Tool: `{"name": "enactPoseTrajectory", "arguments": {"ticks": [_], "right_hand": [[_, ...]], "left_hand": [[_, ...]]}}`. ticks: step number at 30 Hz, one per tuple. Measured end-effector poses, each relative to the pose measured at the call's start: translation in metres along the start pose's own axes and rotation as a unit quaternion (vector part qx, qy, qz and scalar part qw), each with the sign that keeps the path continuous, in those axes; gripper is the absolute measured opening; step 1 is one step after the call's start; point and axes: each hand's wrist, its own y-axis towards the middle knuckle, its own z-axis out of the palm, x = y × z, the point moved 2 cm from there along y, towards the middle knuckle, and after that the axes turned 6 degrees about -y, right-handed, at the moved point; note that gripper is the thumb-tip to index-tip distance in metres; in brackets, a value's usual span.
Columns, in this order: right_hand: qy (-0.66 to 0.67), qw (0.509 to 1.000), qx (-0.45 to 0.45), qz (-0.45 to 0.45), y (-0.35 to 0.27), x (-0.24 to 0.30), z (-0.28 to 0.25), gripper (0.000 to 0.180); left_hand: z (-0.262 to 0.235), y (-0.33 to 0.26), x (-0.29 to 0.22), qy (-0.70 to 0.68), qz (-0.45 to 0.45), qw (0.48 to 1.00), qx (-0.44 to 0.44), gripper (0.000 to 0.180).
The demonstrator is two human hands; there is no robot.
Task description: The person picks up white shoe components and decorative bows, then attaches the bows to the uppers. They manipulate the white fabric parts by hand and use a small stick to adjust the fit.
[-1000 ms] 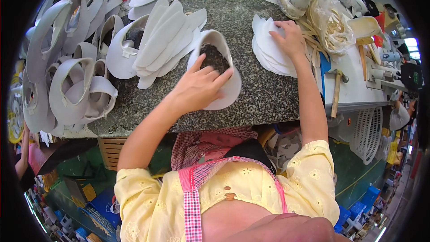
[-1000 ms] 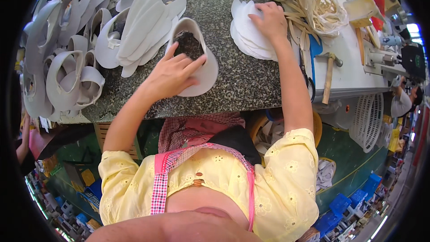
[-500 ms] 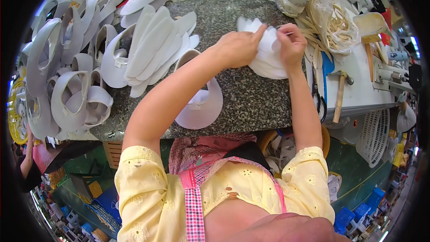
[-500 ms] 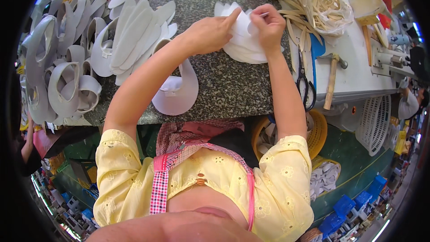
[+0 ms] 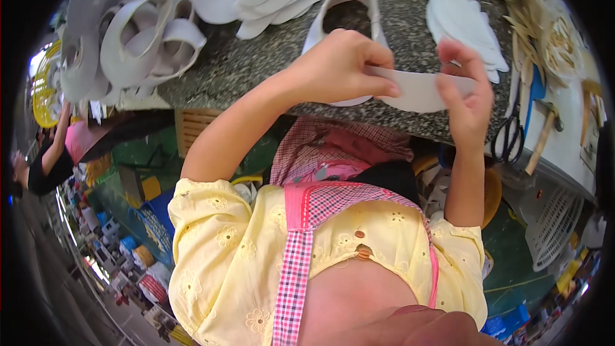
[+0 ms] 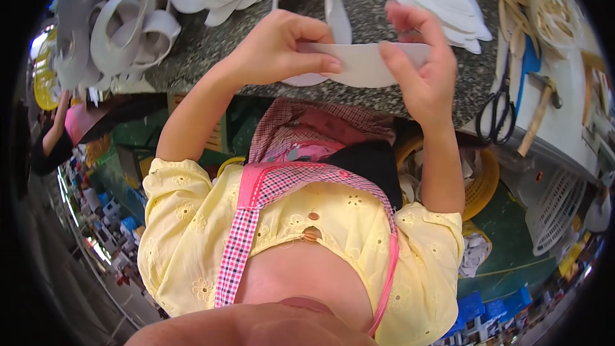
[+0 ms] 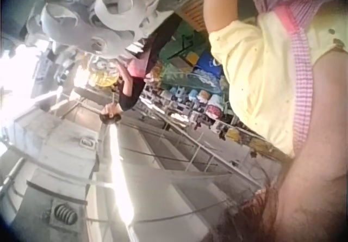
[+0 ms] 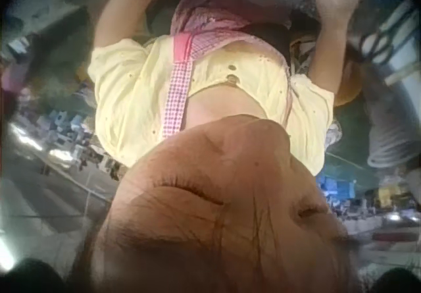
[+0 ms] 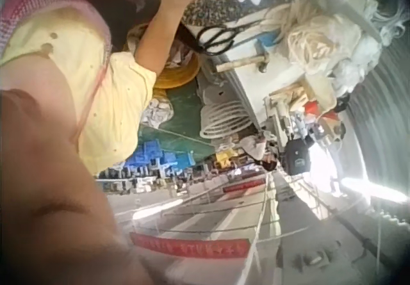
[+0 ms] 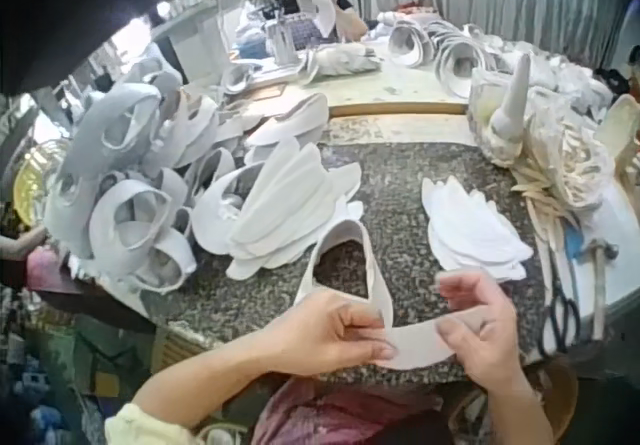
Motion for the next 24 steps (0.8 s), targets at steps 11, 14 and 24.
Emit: {"name": "enactPoseTrajectory", "arguments": {"ticks": [11, 14, 24], "right_hand": [[-0.121, 0.975, 0.169, 0.08, -0.02, -0.04, 0.046, 0.023], [-0.153, 0.973, 0.172, 0.034, -0.02, -0.05, 0.049, 0.024], [-0.2, 0.961, 0.19, 0.021, -0.015, -0.048, 0.052, 0.024]], "left_hand": [[0.004, -0.068, 0.082, -0.112, -0.032, 0.957, -0.267, 0.022], [0.007, -0.065, 0.096, -0.07, -0.03, 0.956, -0.282, 0.023], [0.005, -0.06, 0.096, -0.043, -0.05, 0.958, -0.28, 0.024]]}}
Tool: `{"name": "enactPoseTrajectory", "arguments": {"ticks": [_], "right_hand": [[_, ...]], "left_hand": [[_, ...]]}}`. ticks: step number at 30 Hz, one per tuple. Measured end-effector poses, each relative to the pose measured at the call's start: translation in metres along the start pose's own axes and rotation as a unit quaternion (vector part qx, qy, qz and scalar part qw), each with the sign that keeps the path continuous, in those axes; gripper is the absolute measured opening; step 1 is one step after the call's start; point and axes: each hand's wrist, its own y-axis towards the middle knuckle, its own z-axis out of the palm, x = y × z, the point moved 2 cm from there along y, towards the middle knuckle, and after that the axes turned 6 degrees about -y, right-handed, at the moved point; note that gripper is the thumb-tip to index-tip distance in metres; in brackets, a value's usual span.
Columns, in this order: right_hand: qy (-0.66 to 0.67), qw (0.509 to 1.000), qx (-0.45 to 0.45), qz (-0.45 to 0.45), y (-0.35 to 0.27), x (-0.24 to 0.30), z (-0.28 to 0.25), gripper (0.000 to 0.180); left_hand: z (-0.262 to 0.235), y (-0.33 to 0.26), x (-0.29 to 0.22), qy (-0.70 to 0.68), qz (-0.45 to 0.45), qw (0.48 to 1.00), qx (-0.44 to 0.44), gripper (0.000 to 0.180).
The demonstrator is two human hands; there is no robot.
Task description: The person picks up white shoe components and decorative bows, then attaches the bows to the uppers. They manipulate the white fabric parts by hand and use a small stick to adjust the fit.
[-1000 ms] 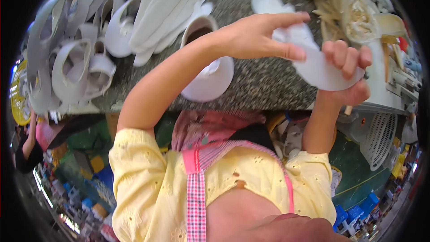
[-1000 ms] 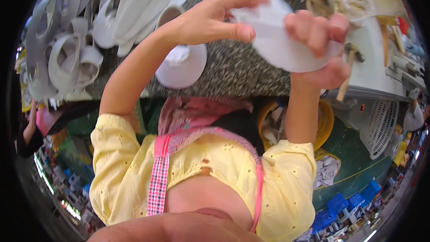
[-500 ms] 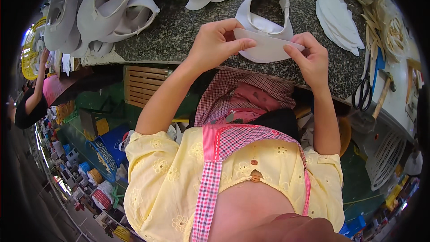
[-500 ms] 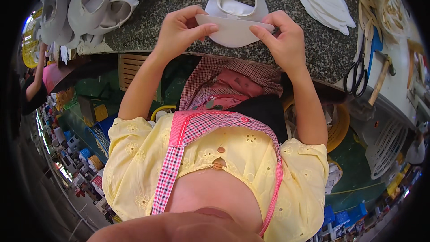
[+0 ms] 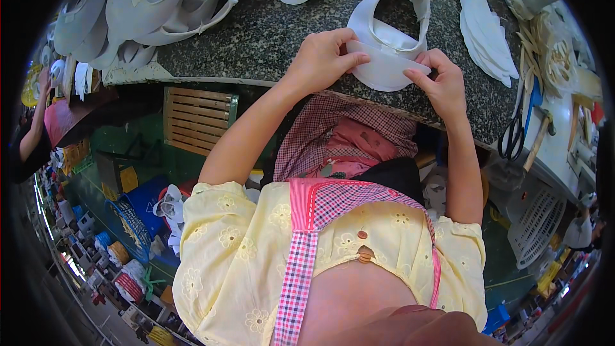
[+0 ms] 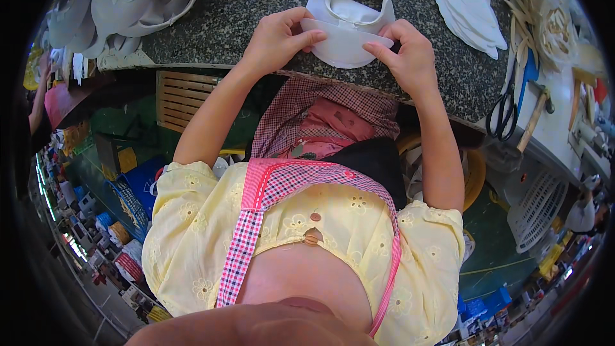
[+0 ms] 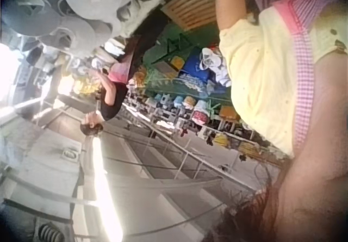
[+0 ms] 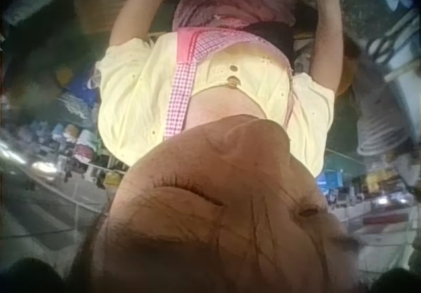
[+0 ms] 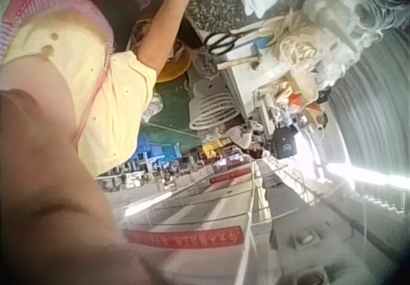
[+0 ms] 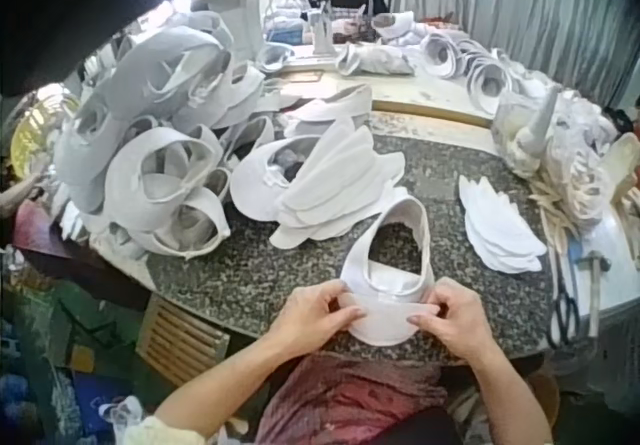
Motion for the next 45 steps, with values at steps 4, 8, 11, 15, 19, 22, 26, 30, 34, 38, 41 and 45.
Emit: {"name": "enactPoseTrajectory", "arguments": {"ticks": [4, 8, 11, 15, 19, 22, 26, 30, 34, 38, 41, 45], "right_hand": [[-0.06, 0.998, -0.014, 0.009, 0.001, 0.001, 0.002, 0.027], [-0.213, 0.977, 0.005, 0.025, 0.006, 0.009, 0.004, 0.032], [-0.269, 0.963, 0.005, 0.0, 0.012, 0.013, 0.003, 0.035], [-0.364, 0.931, 0.034, 0.005, 0.021, 0.015, 0.0, 0.038], [-0.21, 0.976, -0.026, 0.055, 0.009, -0.016, -0.022, 0.047], [0.373, 0.927, 0.034, 0.01, -0.008, 0.001, -0.017, 0.09], [0.439, 0.897, 0.035, 0.033, -0.005, 0.016, -0.021, 0.09], [0.504, 0.858, 0.067, 0.071, -0.004, 0.024, -0.017, 0.082], [0.108, 0.981, -0.042, -0.153, 0.0, 0.039, -0.027, 0.063], [0.331, 0.94, 0.075, 0.021, 0.001, 0.023, -0.015, 0.067], [0.457, 0.877, 0.147, 0.031, -0.002, 0.023, -0.015, 0.069], [0.333, 0.932, 0.134, -0.05, -0.001, 0.035, -0.015, 0.059]], "left_hand": [[-0.001, 0.007, -0.002, 0.076, 0.02, 0.997, 0.014, 0.031], [-0.002, 0.017, -0.017, 0.307, 0.111, 0.945, 0.015, 0.041], [-0.027, 0.031, -0.019, 0.42, 0.072, 0.904, -0.03, 0.057], [-0.027, 0.042, -0.028, 0.461, 0.387, 0.797, 0.044, 0.052], [-0.022, 0.048, -0.035, 0.446, 0.429, 0.778, 0.107, 0.04], [-0.016, 0.023, -0.055, 0.366, 0.43, 0.822, 0.072, 0.036], [-0.011, 0.002, -0.071, 0.298, 0.454, 0.839, 0.044, 0.034], [-0.006, -0.01, -0.072, 0.359, 0.476, 0.803, -0.013, 0.029], [-0.006, -0.013, -0.056, 0.41, 0.445, 0.796, -0.005, 0.028], [0.001, -0.021, -0.059, 0.383, 0.432, 0.816, 0.017, 0.027], [0.003, -0.024, -0.058, 0.408, 0.418, 0.809, 0.063, 0.024], [0.0, -0.024, -0.053, 0.438, 0.34, 0.819, 0.147, 0.024]]}}
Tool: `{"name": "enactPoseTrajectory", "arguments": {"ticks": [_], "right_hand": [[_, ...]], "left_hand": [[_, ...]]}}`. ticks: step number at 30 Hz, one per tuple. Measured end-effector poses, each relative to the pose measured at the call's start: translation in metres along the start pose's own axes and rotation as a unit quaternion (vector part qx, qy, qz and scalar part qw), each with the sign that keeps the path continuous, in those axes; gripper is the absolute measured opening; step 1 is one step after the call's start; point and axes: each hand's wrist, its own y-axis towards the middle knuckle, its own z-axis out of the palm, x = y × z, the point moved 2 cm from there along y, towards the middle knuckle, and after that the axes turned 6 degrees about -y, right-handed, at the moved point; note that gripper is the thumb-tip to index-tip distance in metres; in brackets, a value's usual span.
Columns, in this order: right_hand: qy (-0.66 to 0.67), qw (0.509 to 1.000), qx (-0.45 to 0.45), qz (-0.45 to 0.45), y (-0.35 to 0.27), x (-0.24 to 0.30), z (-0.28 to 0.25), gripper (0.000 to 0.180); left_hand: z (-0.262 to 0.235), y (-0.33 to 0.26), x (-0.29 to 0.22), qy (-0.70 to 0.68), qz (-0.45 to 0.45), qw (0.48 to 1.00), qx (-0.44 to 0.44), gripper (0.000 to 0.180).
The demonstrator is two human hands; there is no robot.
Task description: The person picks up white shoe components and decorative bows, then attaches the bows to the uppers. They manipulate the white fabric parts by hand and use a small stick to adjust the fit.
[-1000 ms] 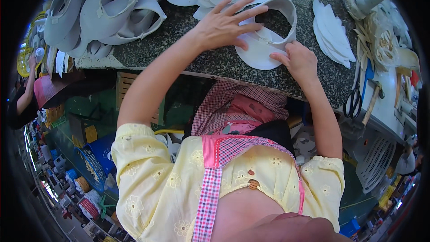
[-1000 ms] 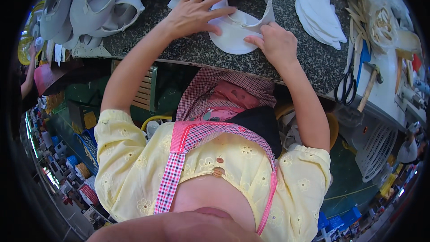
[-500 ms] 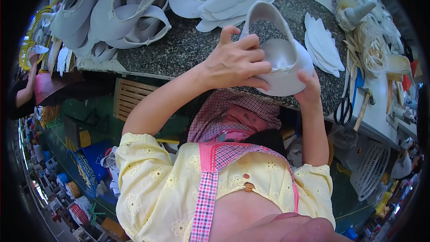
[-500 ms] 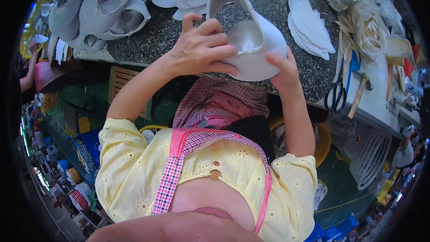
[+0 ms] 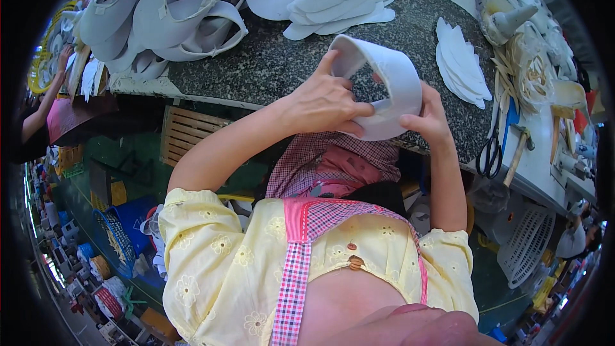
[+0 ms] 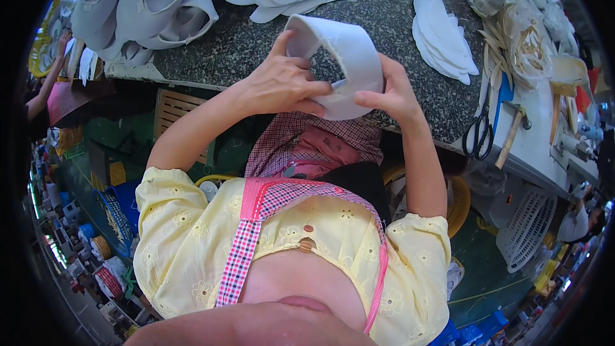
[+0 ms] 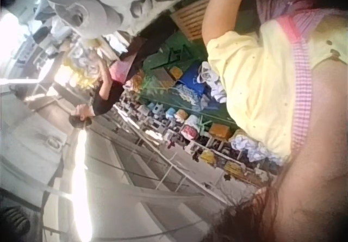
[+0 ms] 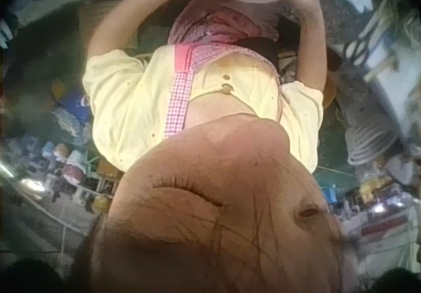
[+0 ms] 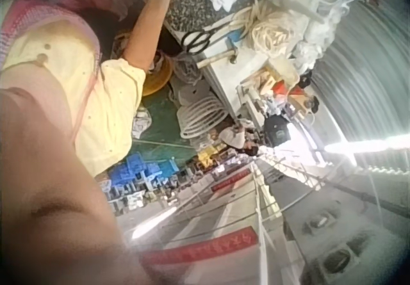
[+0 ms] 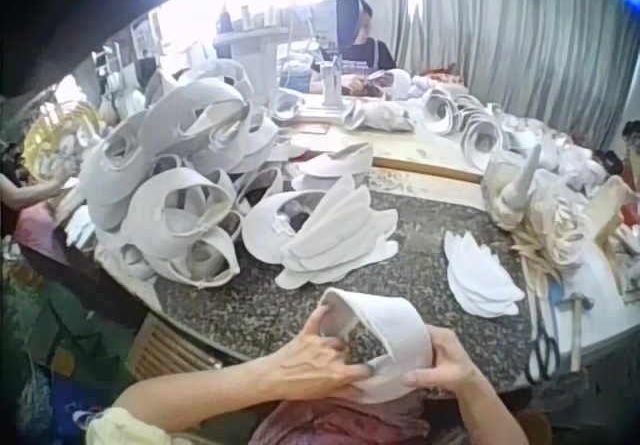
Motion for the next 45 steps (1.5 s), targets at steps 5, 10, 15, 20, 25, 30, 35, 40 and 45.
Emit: {"name": "enactPoseTrajectory", "arguments": {"ticks": [5, 10, 15, 20, 25, 30, 35, 40, 45], "right_hand": [[-0.049, 0.993, -0.097, -0.036, -0.006, -0.003, 0.003, 0.043], [0.096, 0.993, -0.008, 0.073, -0.004, 0.002, 0.001, 0.053], [0.199, 0.972, 0.083, 0.087, -0.006, -0.008, 0.001, 0.047], [0.237, 0.964, 0.091, 0.074, -0.008, -0.015, 0.008, 0.039], [0.114, 0.99, 0.068, 0.053, -0.007, -0.024, 0.006, 0.035], [0.123, 0.977, 0.058, 0.164, -0.012, -0.027, 0.006, 0.037], [0.204, 0.964, 0.047, 0.164, -0.012, -0.032, 0.02, 0.04], [0.152, 0.974, 0.049, 0.157, -0.023, -0.021, 0.008, 0.033], [-0.308, 0.939, -0.153, 0.031, -0.022, -0.02, 0.01, 0.019]], "left_hand": [[-0.023, -0.004, -0.007, 0.043, 0.109, 0.986, -0.12, 0.039], [-0.03, -0.022, 0.037, -0.374, -0.186, 0.812, -0.407, 0.032], [0.049, -0.003, -0.003, -0.94, 0.07, 0.326, 0.075, 0.107], [0.046, -0.004, 0.003, -0.925, 0.118, 0.36, -0.006, 0.107], [0.039, -0.003, 0.014, -0.95, 0.033, 0.309, -0.04, 0.059], [0.043, -0.004, 0.013, -0.943, 0.005, 0.33, -0.03, 0.061], [0.049, -0.007, 0.017, -0.962, 0.102, 0.247, 0.05, 0.066], [0.04, 0.012, 0.017, -0.924, 0.033, 0.372, 0.079, 0.052], [0.015, 0.016, 0.026, -0.436, -0.214, 0.873, 0.045, 0.022]]}}
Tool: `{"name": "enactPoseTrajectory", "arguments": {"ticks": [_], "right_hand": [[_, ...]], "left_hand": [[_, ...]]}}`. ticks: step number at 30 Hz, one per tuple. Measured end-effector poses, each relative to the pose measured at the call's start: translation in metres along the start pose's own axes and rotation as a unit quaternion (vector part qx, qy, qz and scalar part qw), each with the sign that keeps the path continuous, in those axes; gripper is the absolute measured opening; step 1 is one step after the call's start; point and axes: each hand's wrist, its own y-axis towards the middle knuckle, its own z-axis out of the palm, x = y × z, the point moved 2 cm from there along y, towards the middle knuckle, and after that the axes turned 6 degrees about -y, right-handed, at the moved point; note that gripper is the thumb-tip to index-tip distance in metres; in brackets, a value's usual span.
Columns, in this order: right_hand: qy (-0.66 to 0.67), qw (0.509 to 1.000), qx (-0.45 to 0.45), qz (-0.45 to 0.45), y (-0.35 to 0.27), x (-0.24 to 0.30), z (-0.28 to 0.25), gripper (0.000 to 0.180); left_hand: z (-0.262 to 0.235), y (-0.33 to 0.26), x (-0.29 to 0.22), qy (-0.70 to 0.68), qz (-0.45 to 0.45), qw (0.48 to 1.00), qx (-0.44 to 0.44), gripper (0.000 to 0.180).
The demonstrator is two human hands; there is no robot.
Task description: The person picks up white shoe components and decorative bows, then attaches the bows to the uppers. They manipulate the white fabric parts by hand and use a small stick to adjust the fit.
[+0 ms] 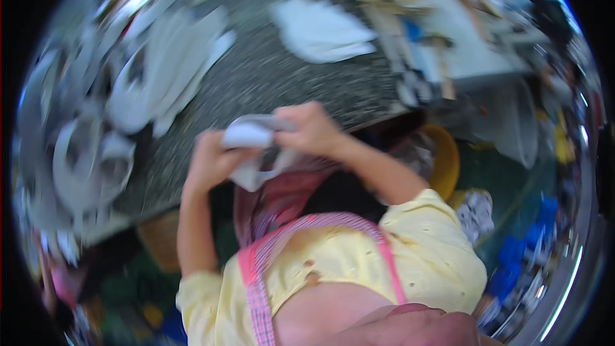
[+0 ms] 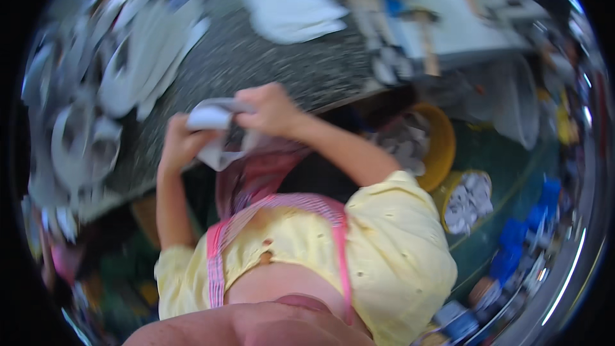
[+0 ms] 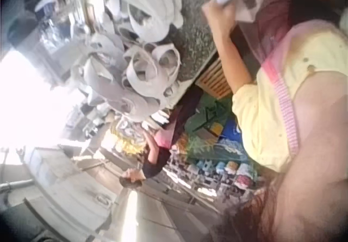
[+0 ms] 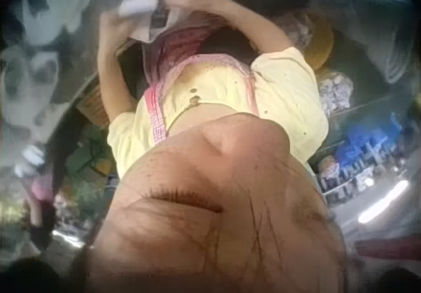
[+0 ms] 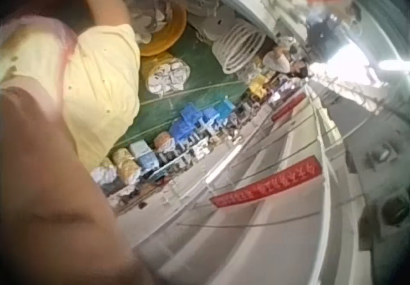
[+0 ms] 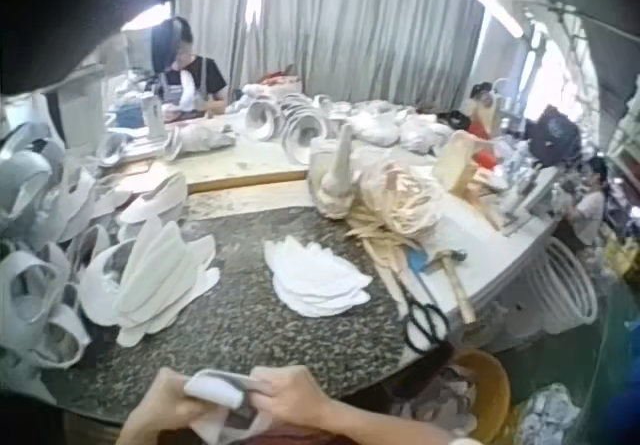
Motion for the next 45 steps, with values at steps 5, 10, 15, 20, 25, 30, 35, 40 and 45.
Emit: {"name": "enactPoseTrajectory", "arguments": {"ticks": [5, 10, 15, 20, 25, 30, 35, 40, 45], "right_hand": [[-0.076, 0.959, -0.268, -0.054, 0.01, -0.003, 0.004, 0.018], [-0.142, 0.933, -0.322, -0.074, 0.009, 0.002, -0.022, 0.019], [-0.074, 0.897, -0.33, -0.284, -0.017, 0.036, 0.009, 0.034], [0.507, 0.843, -0.181, -0.02, 0.024, 0.026, 0.015, 0.03], [0.456, 0.879, -0.138, -0.028, 0.034, 0.038, -0.011, 0.024], [0.392, 0.909, -0.12, -0.077, 0.031, 0.057, -0.021, 0.03], [0.292, 0.942, -0.158, -0.054, 0.02, 0.053, -0.019, 0.031], [0.187, 0.961, -0.204, -0.034, 0.021, 0.044, -0.027, 0.02], [0.007, 0.967, -0.251, -0.04, 0.028, 0.027, -0.024, 0.018]], "left_hand": [[-0.004, 0.034, -0.01, 0.252, 0.244, 0.832, -0.429, 0.043], [-0.011, 0.046, -0.007, -0.01, 0.189, 0.929, -0.318, 0.044], [-0.004, 0.038, -0.048, 0.171, 0.235, 0.852, -0.435, 0.054], [0.032, 0.017, -0.051, 0.24, 0.252, 0.874, -0.339, 0.067], [0.02, -0.005, -0.087, 0.207, 0.308, 0.873, -0.316, 0.071], [0.011, -0.003, -0.086, 0.323, 0.39, 0.763, -0.402, 0.036], [0.007, 0.013, -0.08, 0.18, 0.358, 0.851, -0.341, 0.028], [0.008, 0.024, -0.068, 0.132, 0.32, 0.887, -0.305, 0.023], [0.024, 0.037, -0.066, 0.242, 0.345, 0.829, -0.369, 0.009]]}}
